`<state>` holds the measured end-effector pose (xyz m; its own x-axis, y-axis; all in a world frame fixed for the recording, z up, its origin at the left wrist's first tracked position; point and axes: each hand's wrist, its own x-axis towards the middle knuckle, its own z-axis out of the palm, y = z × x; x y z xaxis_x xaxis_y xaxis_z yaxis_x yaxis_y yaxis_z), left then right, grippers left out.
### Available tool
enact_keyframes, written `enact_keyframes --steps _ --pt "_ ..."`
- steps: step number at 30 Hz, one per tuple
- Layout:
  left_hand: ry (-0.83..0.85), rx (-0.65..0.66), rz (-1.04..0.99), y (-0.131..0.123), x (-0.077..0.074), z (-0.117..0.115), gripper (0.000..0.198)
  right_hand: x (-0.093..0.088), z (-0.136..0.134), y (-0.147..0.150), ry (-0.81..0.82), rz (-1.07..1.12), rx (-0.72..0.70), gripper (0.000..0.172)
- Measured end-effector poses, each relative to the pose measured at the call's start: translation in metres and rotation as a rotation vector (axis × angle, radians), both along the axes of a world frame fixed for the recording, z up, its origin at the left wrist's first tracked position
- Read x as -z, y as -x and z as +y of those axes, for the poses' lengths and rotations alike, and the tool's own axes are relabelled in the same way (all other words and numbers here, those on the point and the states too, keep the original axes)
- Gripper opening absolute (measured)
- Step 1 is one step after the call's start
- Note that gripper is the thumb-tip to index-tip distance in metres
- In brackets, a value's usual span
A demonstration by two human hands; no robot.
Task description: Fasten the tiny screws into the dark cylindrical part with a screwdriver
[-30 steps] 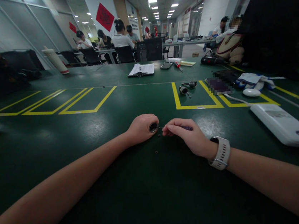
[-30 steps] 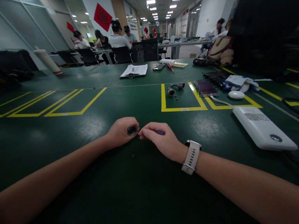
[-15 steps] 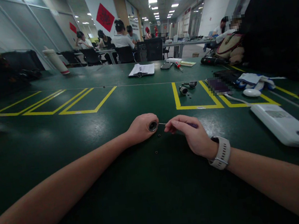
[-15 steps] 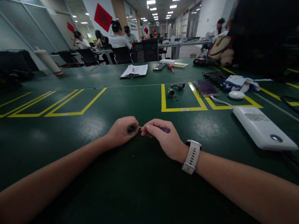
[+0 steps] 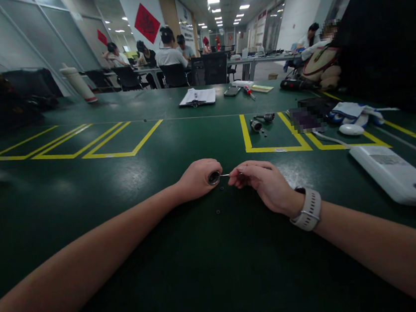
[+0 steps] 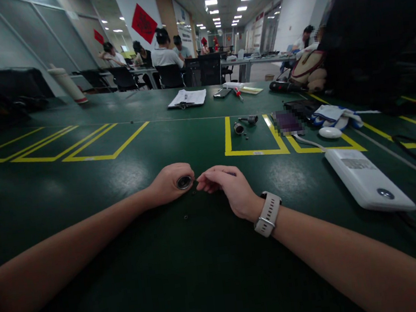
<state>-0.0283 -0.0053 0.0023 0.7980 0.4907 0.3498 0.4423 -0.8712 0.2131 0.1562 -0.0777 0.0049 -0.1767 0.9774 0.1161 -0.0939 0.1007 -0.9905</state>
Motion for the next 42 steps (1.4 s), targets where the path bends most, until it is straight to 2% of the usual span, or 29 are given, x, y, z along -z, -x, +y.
enact_keyframes --steps 10,22,42 --pt "0.012 -0.014 0.014 -0.0003 -0.0007 0.0006 0.006 -0.0025 -0.0068 0.0039 -0.059 -0.011 0.005 0.016" --pt "-0.014 0.015 0.003 0.0001 -0.0010 -0.0009 0.007 -0.0001 -0.0006 0.0027 0.097 0.136 -0.028 0.019" --pt "0.084 -0.029 -0.072 0.0012 -0.0025 -0.0013 0.004 0.0007 0.0002 0.0009 0.084 0.204 -0.011 0.021"
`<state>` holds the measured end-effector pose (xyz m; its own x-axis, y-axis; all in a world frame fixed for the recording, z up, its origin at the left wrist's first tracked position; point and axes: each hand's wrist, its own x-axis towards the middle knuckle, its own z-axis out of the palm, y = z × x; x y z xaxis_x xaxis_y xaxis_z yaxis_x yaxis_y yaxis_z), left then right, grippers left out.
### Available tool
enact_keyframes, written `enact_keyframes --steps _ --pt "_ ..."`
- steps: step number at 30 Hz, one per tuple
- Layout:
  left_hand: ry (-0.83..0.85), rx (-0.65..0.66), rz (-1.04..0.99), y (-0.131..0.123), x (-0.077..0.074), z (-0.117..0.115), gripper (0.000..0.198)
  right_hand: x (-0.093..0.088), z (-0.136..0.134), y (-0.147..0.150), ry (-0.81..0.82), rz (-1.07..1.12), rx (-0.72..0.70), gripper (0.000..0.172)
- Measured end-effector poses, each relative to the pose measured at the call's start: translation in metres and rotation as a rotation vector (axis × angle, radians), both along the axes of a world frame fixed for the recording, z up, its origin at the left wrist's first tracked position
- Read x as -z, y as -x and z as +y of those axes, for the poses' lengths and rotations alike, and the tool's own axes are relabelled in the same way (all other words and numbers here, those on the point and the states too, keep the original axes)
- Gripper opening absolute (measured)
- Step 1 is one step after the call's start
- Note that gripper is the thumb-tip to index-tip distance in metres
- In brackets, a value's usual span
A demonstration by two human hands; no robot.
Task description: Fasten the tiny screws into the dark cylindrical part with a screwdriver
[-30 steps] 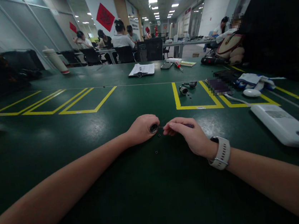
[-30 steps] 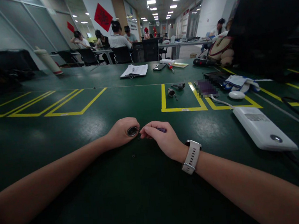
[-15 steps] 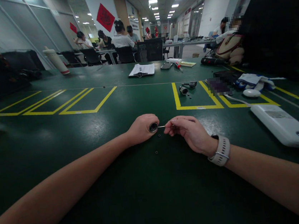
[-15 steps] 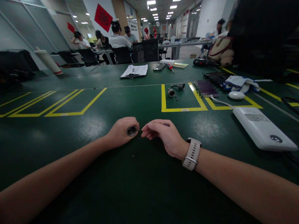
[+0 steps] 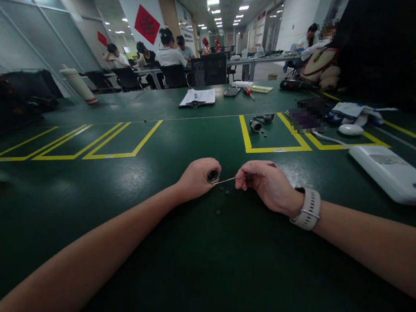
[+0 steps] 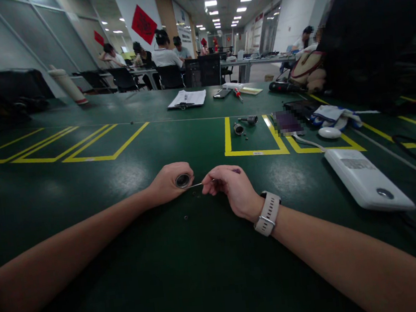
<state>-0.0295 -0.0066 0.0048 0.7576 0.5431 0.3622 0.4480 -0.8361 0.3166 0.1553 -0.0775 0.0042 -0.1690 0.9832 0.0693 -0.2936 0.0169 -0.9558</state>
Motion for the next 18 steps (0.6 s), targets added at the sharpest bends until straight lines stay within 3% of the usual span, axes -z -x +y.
enact_keyframes --steps 5,12,15,18 --pt "0.002 -0.033 -0.004 0.001 0.002 0.001 0.004 0.000 0.000 0.000 -0.039 -0.019 0.086 0.021" --pt "-0.016 -0.393 -0.057 0.000 0.003 0.004 0.011 0.003 0.001 -0.002 -0.080 -0.221 0.278 0.018" --pt "0.015 -0.471 -0.092 -0.002 0.002 0.005 0.013 0.001 -0.003 0.002 -0.108 -0.402 0.206 0.011" --pt "0.044 -0.510 -0.146 -0.003 0.002 0.007 0.016 -0.002 -0.010 0.009 -0.166 -0.543 0.054 0.020"
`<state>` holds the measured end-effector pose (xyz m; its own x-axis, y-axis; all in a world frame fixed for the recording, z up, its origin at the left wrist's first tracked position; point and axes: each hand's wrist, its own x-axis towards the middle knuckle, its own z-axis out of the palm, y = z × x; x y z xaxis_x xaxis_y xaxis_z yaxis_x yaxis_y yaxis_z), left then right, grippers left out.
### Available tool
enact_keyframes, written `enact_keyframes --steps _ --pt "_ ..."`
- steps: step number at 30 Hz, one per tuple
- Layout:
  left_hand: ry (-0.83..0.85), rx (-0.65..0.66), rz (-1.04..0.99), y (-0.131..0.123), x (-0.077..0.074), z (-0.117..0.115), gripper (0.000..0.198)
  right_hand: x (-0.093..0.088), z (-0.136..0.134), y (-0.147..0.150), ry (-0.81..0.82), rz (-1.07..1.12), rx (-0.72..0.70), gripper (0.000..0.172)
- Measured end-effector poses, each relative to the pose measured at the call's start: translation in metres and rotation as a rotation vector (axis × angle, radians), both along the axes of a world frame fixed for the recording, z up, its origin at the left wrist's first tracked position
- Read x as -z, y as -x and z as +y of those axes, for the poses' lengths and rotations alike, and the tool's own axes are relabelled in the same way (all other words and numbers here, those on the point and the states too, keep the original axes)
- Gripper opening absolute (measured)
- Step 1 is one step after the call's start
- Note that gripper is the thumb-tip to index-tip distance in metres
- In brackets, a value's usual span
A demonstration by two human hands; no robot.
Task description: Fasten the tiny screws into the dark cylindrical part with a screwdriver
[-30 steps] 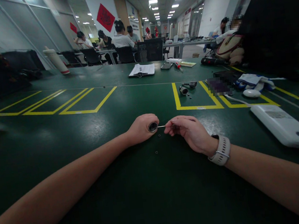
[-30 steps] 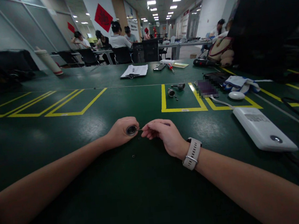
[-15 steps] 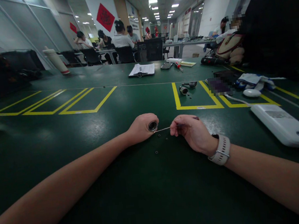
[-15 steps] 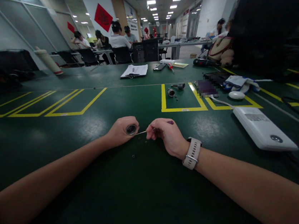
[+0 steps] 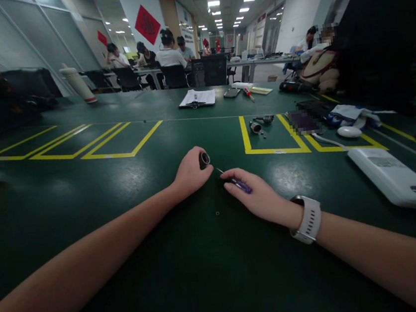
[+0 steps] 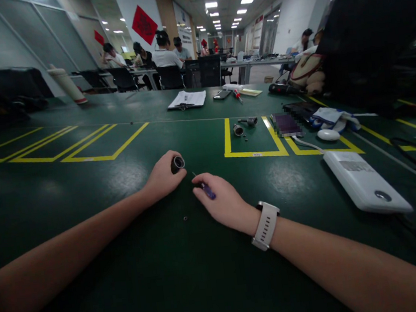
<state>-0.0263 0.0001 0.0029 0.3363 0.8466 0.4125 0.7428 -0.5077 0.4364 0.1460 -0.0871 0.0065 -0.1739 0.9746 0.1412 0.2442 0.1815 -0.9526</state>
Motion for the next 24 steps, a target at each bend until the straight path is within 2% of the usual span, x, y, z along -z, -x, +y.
enact_keyframes --steps 5,11,15,18,21,23,24 --pt "-0.080 -0.080 -0.099 0.002 0.005 0.006 0.015 -0.005 -0.015 0.012 -0.228 -0.353 -0.382 0.029" --pt "-0.222 -0.048 -0.004 0.004 0.001 -0.003 0.018 -0.010 -0.047 0.009 -0.375 -0.462 -0.722 0.029" --pt "-0.140 0.043 -0.106 -0.003 -0.011 -0.022 0.021 -0.012 -0.070 -0.002 -0.478 -0.493 -0.898 0.037" --pt "0.047 0.085 -0.297 -0.009 -0.020 -0.043 0.024 -0.018 -0.084 -0.012 -0.456 -0.510 -0.933 0.032" --pt "0.328 0.158 -0.490 -0.012 -0.028 -0.067 0.025 -0.024 -0.094 -0.022 -0.391 -0.457 -0.923 0.032" --pt "0.469 0.172 -0.589 -0.011 -0.032 -0.082 0.025 -0.025 -0.098 -0.030 -0.355 -0.307 -0.805 0.033" --pt "0.516 0.166 -0.631 -0.010 -0.034 -0.088 0.025 -0.024 -0.099 -0.033 -0.315 -0.192 -0.657 0.032"
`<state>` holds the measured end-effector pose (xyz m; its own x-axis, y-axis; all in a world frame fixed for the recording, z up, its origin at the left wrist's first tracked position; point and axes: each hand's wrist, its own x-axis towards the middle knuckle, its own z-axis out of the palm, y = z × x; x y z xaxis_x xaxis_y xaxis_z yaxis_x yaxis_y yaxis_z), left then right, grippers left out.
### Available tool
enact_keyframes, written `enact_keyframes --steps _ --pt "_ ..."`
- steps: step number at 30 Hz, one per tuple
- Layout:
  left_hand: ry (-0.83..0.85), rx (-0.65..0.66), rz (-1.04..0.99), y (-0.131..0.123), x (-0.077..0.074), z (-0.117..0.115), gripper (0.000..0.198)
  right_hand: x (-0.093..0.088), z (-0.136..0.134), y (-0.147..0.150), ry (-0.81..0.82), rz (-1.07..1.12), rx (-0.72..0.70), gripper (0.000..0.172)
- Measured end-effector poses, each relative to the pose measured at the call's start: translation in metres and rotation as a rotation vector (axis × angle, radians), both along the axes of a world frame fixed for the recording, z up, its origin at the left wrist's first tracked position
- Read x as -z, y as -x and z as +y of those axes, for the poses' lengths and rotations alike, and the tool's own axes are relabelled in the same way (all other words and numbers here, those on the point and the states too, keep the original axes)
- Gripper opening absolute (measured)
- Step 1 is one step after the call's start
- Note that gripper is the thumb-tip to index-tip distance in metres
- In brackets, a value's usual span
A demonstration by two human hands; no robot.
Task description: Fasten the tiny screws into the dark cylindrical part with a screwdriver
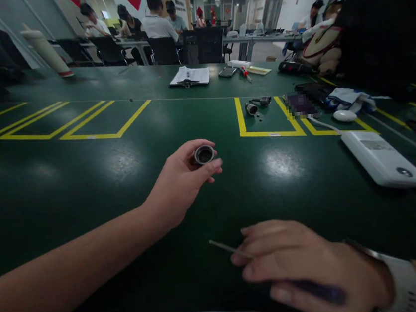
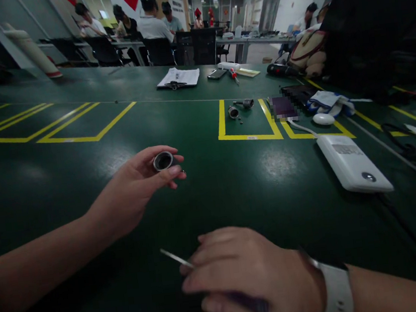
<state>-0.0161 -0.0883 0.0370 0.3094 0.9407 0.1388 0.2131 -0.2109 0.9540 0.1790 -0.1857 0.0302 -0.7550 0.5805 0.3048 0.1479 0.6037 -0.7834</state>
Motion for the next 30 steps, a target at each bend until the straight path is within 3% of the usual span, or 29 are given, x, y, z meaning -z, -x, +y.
enact_keyframes --steps 2,4,7,10,16,23,26,30 --pt "0.086 -0.016 -0.052 0.002 -0.004 -0.011 0.022 0.005 0.001 -0.004 0.240 0.250 0.333 0.023" --pt "0.169 -0.045 -0.105 0.002 -0.008 -0.021 0.024 0.011 0.005 -0.005 0.530 0.487 0.553 0.033" --pt "0.349 -0.060 -0.233 0.001 -0.014 -0.032 0.030 0.016 0.009 -0.003 0.730 0.590 0.644 0.040" --pt "0.533 -0.057 -0.293 -0.002 -0.019 -0.042 0.031 0.019 0.008 -0.003 0.743 0.506 0.605 0.041" --pt "0.689 -0.036 -0.298 0.000 -0.020 -0.050 0.033 0.022 0.001 -0.005 0.667 0.303 0.497 0.042" --pt "0.709 -0.033 -0.288 0.001 -0.015 -0.048 0.035 0.008 -0.002 0.001 0.435 0.111 0.530 0.044" --pt "0.682 -0.030 -0.256 0.001 -0.013 -0.049 0.036 0.000 -0.008 0.004 0.235 0.053 0.575 0.043" --pt "0.647 0.007 -0.223 0.002 -0.010 -0.050 0.037 -0.001 -0.018 0.008 -0.110 -0.034 0.518 0.034"
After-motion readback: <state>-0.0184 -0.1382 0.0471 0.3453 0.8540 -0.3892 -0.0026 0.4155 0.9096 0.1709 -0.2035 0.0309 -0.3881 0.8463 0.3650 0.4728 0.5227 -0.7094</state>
